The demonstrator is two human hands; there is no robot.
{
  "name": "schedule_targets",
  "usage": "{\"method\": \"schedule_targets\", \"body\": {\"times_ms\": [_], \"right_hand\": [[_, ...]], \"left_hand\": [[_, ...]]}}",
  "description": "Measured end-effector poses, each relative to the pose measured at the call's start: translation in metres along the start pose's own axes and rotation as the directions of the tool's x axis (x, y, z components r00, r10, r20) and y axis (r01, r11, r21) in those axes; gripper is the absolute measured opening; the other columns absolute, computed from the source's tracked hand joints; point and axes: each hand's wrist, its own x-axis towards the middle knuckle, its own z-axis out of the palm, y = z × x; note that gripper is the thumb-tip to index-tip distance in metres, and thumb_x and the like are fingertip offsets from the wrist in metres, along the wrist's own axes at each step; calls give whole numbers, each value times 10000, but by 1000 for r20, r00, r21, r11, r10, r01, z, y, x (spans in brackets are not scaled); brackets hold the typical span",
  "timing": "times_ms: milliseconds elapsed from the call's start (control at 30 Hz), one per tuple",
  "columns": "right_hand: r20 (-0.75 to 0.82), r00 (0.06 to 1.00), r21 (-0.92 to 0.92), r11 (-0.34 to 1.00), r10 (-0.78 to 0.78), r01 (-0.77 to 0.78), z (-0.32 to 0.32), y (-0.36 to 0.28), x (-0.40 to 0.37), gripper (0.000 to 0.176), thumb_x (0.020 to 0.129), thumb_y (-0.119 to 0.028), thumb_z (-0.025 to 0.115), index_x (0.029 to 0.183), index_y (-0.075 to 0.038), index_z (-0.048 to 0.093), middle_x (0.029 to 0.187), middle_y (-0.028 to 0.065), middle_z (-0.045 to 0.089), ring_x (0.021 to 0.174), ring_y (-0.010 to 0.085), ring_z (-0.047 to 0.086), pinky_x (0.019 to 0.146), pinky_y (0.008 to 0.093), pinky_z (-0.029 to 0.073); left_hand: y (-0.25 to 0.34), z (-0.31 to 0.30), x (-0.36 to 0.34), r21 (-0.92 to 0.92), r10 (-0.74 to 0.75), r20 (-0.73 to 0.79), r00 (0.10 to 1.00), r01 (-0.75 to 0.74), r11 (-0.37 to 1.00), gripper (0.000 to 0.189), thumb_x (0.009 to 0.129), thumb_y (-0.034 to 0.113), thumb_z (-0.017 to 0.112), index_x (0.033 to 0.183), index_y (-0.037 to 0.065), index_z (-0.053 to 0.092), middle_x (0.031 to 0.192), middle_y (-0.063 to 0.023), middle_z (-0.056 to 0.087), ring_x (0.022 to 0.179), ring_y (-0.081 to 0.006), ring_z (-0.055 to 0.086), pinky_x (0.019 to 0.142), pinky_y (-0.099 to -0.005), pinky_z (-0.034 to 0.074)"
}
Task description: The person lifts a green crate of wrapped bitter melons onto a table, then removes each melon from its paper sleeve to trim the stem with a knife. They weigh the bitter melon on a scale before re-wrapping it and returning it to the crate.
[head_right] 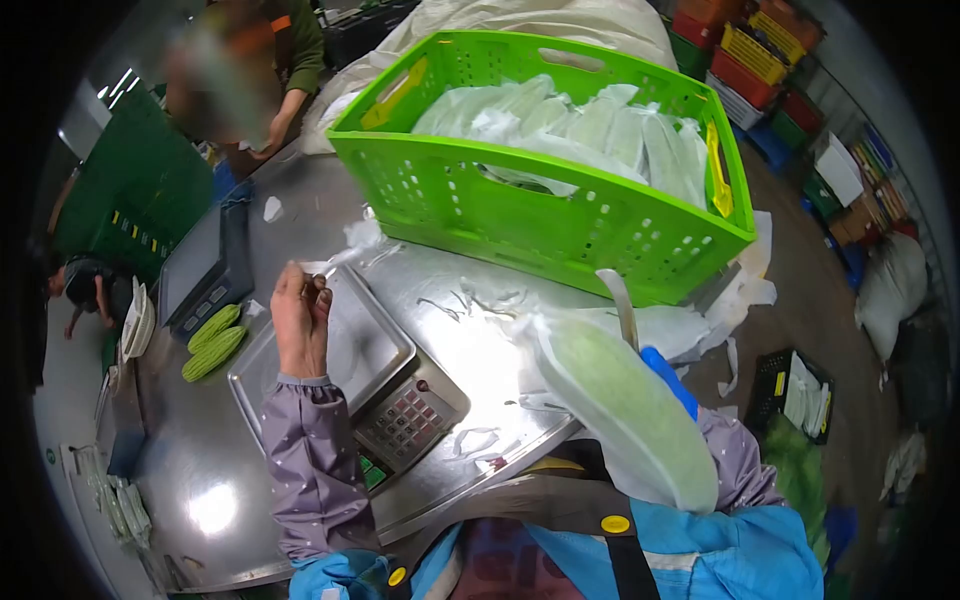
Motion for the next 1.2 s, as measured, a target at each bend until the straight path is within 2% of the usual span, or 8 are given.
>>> {"method": "schedule_targets", "body": {"times_ms": [133, 267, 400, 567, 767, 967, 1033, 1200], "right_hand": [[-185, 982, 197, 977, -42, 79, 22, -1, -3, 515, 830, -353, 518, 1227, -36, 428, 1162, 119, 517, 998, 223, 537, 870, 354, 423], [-427, 900, 321, 945, 91, 57, 41, -7, -21, 468, 851, -324, 505, 1219, -42, 441, 1169, 120, 515, 1000, 230, 538, 870, 362, 424], [-238, 946, 25, 972, -222, 234, 34, 6, -12, 412, 887, -303, 443, 1219, -60, 434, 1161, 106, 512, 1033, 199, 513, 902, 337, 394], [-181, 971, -551, 801, 158, -234, 12, -54, 6, 486, 853, -487, 439, 1012, -42, 553, 818, 74, 628, 508, 132, 536, 467, 250, 447], [-143, 867, -789, 584, -477, 191, 38, -98, 19, 455, 817, -337, 580, 1147, -36, 492, 789, 68, 594, 558, 81, 518, 490, 187, 424], [373, 762, -904, -23, -530, 426, 54, -104, 60, 306, 735, -119, 685, 1011, -30, 586, 782, 18, 574, 729, 85, 537, 680, 220, 440], [36, 721, -795, 418, -692, 441, 82, -115, 60, 221, 734, -143, 694, 912, -37, 620, 791, 6, 594, 742, 72, 541, 666, 225, 449], [234, 462, -619, 236, -856, 749, 147, -149, 33, 242, 790, -207, 616, 960, -35, 606, 863, 38, 612, 779, 122, 585, 713, 264, 468]], "left_hand": [[-4, 51, -42, 692, 332, 451, 829, -559, 456, 571, 641, 178, 725, 1126, 20, 470, 1060, -147, 475, 986, -242, 483, 809, -350, 419], [1, 112, -122, 412, -298, 901, 316, -839, 356, 826, 552, 210, 767, 1272, 170, 364, 1280, -126, 321, 1188, -335, 321, 961, -506, 258], [-38, 109, -124, 325, -98, 943, 317, -829, 455, 742, 493, 159, 748, 1178, 104, 468, 1125, -126, 424, 1023, -290, 434, 877, -397, 347], [-71, 77, -137, 606, -328, 710, 623, -305, 735, 671, 579, 202, 731, 1168, 34, 457, 963, -129, 415, 940, -262, 442, 817, -318, 376], [-82, 55, -148, 467, -539, 544, 643, 302, 831, 640, 692, 173, 682, 1212, -33, 371, 1109, -132, 506, 1000, -186, 495, 861, -293, 396], [-78, 53, -154, 440, -580, 582, 570, 379, 814, 699, 695, 176, 679, 1265, -29, 332, 1125, -139, 499, 1030, -196, 481, 893, -297, 369], [-79, 47, -152, 542, -683, 577, 448, 416, 730, 774, 669, 241, 696, 1284, -20, 306, 1186, -135, 452, 1088, -198, 436, 926, -295, 333], [-64, 38, -154, 382, -660, 735, 154, 711, 591, 947, 612, 378, 731, 1321, -4, 232, 1273, -124, 368, 1174, -194, 348, 958, -300, 297]]}}
